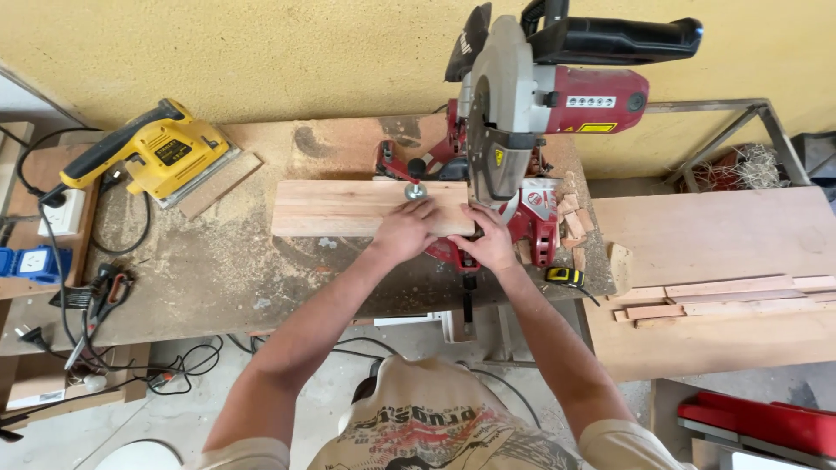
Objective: Measuring, marking, and cutting wooden and white boards using a miter saw and measuring tools in a workshop.
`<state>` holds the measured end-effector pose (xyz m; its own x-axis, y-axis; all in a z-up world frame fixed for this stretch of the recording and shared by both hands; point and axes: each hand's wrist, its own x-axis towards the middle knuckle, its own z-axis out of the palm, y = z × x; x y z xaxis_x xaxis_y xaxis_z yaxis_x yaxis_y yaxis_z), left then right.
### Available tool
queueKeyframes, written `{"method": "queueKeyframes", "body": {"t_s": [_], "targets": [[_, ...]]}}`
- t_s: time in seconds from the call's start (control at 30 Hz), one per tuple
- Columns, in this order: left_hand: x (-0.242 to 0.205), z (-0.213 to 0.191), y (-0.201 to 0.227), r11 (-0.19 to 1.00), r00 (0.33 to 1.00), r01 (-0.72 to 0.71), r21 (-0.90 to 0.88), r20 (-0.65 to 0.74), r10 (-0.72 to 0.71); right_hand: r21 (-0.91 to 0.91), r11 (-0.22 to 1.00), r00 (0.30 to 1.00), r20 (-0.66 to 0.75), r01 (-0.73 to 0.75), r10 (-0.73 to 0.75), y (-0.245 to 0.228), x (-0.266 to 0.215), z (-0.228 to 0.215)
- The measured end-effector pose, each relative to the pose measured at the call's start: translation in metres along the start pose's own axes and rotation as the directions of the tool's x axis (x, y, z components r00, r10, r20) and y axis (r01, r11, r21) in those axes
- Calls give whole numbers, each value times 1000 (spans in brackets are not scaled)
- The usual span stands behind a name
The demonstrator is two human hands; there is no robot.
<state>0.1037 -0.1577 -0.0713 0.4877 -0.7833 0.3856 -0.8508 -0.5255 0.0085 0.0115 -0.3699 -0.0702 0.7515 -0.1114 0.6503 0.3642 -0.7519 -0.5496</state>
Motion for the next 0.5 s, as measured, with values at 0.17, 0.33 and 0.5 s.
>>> {"method": "queueKeyframes", "body": {"t_s": [0.17, 0.33, 0.5], "targets": [[14, 53, 2, 992, 995, 43, 118, -90, -32, 31, 999, 1000, 8, -9, 9, 9, -2, 1], [15, 20, 23, 976, 984, 27, 215, -176, 11, 81, 997, 991, 134, 2, -13, 4, 15, -29], [12, -11, 35, 989, 963, 83, 123, 244, -111, -53, 981, 967, -166, 185, -192, 9, 66, -99]]}}
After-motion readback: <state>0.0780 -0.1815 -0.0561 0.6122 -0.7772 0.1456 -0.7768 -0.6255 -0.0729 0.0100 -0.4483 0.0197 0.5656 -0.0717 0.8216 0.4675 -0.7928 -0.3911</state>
